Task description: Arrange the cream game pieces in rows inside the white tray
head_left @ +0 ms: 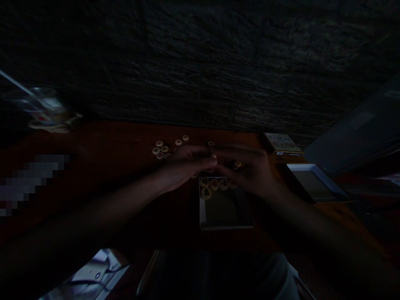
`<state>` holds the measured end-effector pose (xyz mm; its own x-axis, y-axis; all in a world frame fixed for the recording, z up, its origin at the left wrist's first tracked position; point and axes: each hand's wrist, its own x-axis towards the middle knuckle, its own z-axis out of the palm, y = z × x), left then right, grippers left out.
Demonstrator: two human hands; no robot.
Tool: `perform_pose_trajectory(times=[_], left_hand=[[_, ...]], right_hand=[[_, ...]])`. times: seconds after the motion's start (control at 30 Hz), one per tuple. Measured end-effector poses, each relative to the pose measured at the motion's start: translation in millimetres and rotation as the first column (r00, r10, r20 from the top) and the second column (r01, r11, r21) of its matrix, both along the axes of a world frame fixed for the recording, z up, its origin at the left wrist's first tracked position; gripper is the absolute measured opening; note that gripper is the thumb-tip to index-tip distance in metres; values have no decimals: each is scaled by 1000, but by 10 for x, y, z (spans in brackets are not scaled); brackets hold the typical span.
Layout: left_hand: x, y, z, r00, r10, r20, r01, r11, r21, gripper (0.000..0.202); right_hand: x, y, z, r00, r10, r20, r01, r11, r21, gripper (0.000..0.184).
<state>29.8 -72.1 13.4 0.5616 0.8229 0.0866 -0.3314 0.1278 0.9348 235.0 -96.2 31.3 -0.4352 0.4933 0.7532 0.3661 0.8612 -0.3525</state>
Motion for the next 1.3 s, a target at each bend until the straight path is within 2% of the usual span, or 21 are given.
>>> perform_pose_trajectory(times=[0.33, 0.5, 0.57, 0.63, 0.7, 0.77, 0.87, 1.0, 1.13, 1.3], left_hand=[[10, 14, -29, 999, 46, 7, -46, 998, 40, 29], [-8, 50, -108, 989, 128, -76, -116, 982, 150, 27], [-12, 65, -116, 978, 191, -85, -172, 966, 195, 26], [-9, 71, -103, 968, 239, -79, -217, 952, 215, 24], [-3, 64, -76, 959, 274, -75, -251, 940, 232, 25], [4, 45, -45, 945, 317, -79, -284, 916, 283, 26], [8, 7, -14, 920, 381, -94, -314, 858, 406, 27], [8, -17, -21, 918, 383, -98, -292, 823, 487, 26], [6, -4, -56, 922, 376, -92, -289, 826, 484, 27], [-1, 12, -80, 916, 391, -93, -301, 820, 486, 30]], right_hand=[[21, 14, 1, 997, -38, 60, 37, 999, 12, 25], [32, 29, -13, 997, -63, 41, 63, 998, 2, 25], [35, 35, -19, 996, -91, 25, 92, 995, -47, 26], [25, 36, -32, 994, -110, -10, 107, 981, -159, 29], [1, 35, -52, 990, -118, -76, 88, 944, -319, 30], [-32, 33, -74, 977, -127, -171, 31, 881, -473, 30], [-78, 30, -91, 946, -158, -284, -48, 796, -603, 31], [-106, 33, -77, 916, -213, -339, -87, 720, -688, 30], [-107, 44, -48, 910, -201, -362, -147, 662, -735, 31], [-100, 51, -11, 901, -192, -389, -194, 623, -757, 32]])
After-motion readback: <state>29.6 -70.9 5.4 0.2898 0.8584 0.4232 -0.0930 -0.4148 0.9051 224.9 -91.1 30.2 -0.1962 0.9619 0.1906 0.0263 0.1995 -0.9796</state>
